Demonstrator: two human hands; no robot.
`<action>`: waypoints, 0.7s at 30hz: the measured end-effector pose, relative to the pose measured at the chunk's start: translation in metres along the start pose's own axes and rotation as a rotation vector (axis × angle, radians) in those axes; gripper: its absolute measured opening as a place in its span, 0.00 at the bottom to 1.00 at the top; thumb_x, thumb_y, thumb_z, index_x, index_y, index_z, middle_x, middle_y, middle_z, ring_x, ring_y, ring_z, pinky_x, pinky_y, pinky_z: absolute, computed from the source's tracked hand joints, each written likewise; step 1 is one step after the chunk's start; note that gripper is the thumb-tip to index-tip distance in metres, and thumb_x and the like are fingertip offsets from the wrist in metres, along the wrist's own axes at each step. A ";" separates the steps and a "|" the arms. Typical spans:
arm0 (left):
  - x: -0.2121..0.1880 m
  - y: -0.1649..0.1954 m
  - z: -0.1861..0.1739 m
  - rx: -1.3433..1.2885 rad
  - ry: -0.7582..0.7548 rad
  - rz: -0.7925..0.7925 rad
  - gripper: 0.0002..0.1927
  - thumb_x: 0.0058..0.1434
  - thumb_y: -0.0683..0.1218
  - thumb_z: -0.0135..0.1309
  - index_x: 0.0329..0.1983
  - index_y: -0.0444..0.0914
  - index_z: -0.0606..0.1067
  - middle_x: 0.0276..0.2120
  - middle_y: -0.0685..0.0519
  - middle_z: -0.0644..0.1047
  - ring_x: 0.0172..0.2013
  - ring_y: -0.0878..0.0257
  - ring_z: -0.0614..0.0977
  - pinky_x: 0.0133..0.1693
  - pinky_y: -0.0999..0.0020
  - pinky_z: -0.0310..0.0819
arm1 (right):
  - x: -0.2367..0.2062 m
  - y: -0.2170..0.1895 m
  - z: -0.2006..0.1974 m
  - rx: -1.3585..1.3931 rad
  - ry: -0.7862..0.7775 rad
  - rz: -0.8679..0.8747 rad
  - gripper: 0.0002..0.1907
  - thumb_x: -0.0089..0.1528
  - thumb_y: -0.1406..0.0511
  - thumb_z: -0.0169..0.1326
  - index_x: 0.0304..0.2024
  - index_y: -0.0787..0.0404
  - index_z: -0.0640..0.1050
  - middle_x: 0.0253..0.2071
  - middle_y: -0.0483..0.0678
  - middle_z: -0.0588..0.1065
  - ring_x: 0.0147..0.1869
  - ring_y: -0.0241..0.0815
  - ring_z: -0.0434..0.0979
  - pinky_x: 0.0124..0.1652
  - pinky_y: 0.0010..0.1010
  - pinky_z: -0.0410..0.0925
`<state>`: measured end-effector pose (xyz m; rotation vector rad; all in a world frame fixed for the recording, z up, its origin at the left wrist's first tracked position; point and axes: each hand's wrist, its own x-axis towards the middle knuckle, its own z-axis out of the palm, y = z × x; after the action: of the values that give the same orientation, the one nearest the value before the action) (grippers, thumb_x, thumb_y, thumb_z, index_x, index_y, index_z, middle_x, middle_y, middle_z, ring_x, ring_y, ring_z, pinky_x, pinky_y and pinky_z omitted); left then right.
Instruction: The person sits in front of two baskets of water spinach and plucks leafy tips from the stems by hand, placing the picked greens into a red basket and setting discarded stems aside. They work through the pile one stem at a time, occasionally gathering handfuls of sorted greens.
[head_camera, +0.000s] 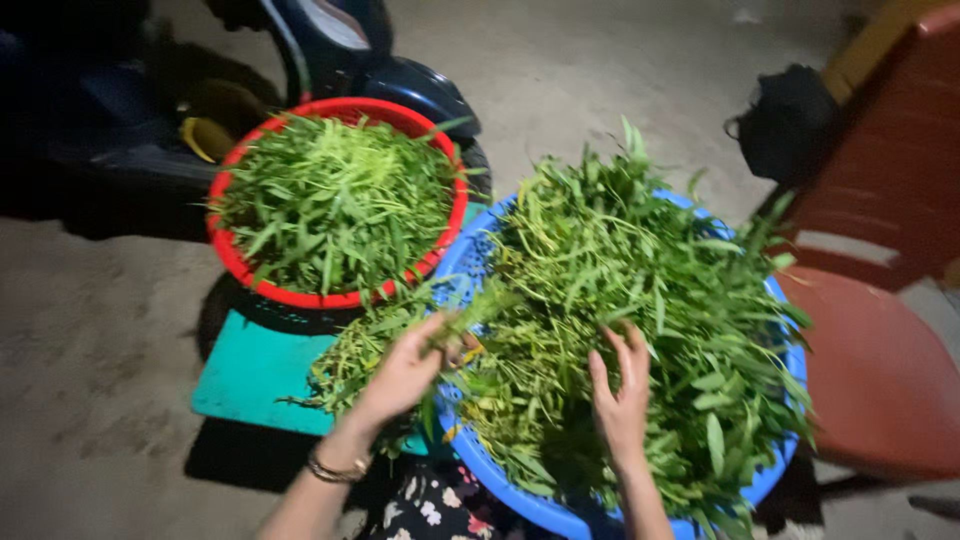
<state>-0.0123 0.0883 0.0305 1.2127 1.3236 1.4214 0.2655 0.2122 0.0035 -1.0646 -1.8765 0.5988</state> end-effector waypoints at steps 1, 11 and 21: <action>0.003 0.015 -0.022 0.125 0.070 0.060 0.32 0.57 0.34 0.43 0.68 0.36 0.71 0.42 0.49 0.81 0.39 0.66 0.80 0.43 0.71 0.79 | 0.005 0.008 0.002 -0.177 -0.002 -0.057 0.27 0.68 0.52 0.47 0.67 0.55 0.69 0.74 0.53 0.60 0.77 0.52 0.60 0.71 0.47 0.55; 0.119 0.132 -0.162 1.337 0.608 0.363 0.28 0.61 0.34 0.50 0.68 0.36 0.70 0.54 0.44 0.77 0.57 0.49 0.77 0.57 0.50 0.66 | 0.026 0.023 0.027 -0.696 -0.145 0.037 0.39 0.63 0.47 0.44 0.75 0.45 0.54 0.78 0.54 0.49 0.77 0.61 0.54 0.65 0.65 0.51; 0.158 0.093 -0.115 1.330 0.322 -0.222 0.41 0.72 0.65 0.35 0.80 0.45 0.39 0.79 0.53 0.42 0.77 0.56 0.40 0.71 0.35 0.27 | 0.032 0.006 0.024 -0.695 -0.141 0.091 0.38 0.62 0.46 0.44 0.74 0.44 0.56 0.79 0.52 0.49 0.72 0.61 0.61 0.63 0.58 0.57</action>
<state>-0.1517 0.2099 0.1423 1.5264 2.7051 0.4446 0.2389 0.2428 0.0016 -1.5825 -2.2339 0.0504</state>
